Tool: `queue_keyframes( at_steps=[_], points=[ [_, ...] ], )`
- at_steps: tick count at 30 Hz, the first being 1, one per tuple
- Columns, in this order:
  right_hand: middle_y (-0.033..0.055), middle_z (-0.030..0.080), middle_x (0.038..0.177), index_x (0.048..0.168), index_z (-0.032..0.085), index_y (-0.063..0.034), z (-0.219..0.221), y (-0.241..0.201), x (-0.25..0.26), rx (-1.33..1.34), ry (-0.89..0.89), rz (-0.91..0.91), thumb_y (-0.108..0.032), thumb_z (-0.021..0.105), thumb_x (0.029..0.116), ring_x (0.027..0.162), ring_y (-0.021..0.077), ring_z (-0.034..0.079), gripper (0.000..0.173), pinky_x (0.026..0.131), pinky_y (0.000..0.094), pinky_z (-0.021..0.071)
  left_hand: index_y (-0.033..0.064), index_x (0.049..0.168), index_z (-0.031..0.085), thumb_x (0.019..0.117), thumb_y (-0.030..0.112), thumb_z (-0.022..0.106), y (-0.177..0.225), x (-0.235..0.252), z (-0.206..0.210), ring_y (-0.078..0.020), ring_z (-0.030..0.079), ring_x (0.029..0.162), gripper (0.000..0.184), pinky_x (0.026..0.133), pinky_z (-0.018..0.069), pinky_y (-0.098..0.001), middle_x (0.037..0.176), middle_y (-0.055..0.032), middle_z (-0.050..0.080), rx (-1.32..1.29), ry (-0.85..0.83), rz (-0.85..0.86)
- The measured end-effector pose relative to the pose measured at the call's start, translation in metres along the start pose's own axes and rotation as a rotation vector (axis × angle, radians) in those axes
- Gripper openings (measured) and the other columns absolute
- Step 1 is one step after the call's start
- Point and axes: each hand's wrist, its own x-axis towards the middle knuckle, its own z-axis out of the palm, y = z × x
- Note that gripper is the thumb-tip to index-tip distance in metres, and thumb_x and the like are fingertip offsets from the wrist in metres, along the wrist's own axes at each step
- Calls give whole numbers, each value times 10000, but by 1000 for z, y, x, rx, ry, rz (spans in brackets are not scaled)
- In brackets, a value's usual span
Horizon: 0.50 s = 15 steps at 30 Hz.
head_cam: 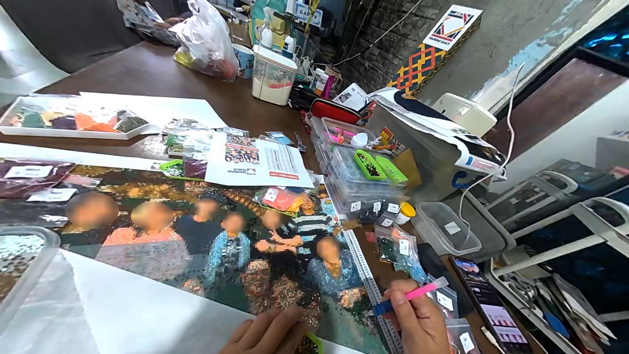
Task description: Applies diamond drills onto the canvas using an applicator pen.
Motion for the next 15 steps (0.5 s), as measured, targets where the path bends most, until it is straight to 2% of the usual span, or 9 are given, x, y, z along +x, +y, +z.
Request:
queue_keyframes(
  at_steps=[4,7,15],
  points=[
    [-137,650,818,971,635,-170,-3,1,1,-11,32,13,-370,458,1087,671,-96,570,291,602,102,492,-60,1377,574,731,625,804,0,0,0,-461,573,1225,969,932,490,-565,1433,-257,551,2,-1,-1],
    [-136,643,805,956,633,-166,-6,3,1,-28,44,-1,-312,476,1089,668,-92,570,252,597,102,490,-56,1383,572,731,633,798,-1,0,1,-459,575,1222,976,928,492,-563,1431,-255,553,3,1,1],
    [-130,623,780,917,636,-163,-10,7,0,-80,59,-31,-283,509,1073,653,-107,537,234,581,83,454,-58,1393,564,737,640,793,-1,0,0,-456,570,1230,985,938,487,-561,1442,-257,544,11,-21,-6]
  ],
)
